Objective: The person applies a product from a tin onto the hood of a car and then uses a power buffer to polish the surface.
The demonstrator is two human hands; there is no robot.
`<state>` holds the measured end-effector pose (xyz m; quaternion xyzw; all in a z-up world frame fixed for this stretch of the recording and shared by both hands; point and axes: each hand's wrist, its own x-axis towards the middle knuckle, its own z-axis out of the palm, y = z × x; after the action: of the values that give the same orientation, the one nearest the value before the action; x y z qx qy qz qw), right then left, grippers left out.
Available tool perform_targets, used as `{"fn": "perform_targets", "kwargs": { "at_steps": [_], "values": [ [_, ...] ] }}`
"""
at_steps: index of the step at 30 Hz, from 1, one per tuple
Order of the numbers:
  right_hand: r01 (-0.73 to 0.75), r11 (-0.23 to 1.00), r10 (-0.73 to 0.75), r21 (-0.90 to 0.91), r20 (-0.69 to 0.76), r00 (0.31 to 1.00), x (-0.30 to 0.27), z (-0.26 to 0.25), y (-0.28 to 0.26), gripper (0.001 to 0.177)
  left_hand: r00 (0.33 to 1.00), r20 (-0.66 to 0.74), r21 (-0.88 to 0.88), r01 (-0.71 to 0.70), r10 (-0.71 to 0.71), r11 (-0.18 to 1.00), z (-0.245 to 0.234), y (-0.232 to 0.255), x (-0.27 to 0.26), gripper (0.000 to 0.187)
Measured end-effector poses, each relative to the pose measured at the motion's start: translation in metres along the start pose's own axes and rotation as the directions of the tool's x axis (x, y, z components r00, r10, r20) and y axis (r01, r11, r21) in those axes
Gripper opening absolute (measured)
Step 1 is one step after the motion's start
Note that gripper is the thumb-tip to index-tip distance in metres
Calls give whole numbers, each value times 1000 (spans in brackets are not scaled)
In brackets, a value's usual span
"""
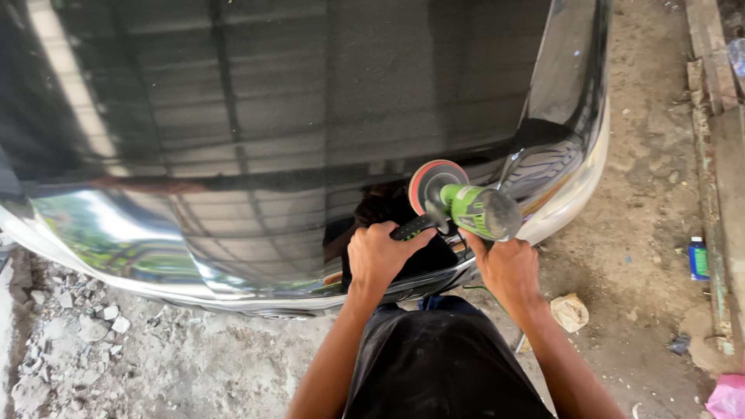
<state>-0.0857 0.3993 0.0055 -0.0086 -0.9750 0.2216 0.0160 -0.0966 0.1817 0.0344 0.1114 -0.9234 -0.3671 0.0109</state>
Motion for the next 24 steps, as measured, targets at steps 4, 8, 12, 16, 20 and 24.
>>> {"fn": "perform_targets", "kwargs": {
  "at_steps": [4, 8, 12, 16, 20, 24],
  "values": [
    [111, 994, -110, 13, -93, 990, -10, 17, -43, 49, 997, -28, 14, 68, -67, 998, -32, -32, -11, 61],
    [114, 992, -118, 57, 59, 991, -16, 30, -80, 52, 992, -87, -1, 86, -86, 996, -57, -72, -23, 58],
    [137, 983, -155, 123, 151, 976, -20, 42, -125, 59, 989, -149, 65, 32, -22, 997, -78, -119, -32, 59],
    [193, 969, -217, 157, 151, 965, -24, 50, -156, 60, 989, -80, 163, 138, -126, 977, -100, -151, -40, 61],
    [148, 973, -173, 175, 142, 975, -30, 51, -158, 56, 975, -68, 129, 218, -211, 967, -107, -141, -44, 59],
    [177, 960, -192, 218, 50, 980, -32, 43, -122, 56, 990, -35, 115, 138, -135, 984, -89, -107, -42, 58]
  ]
}}
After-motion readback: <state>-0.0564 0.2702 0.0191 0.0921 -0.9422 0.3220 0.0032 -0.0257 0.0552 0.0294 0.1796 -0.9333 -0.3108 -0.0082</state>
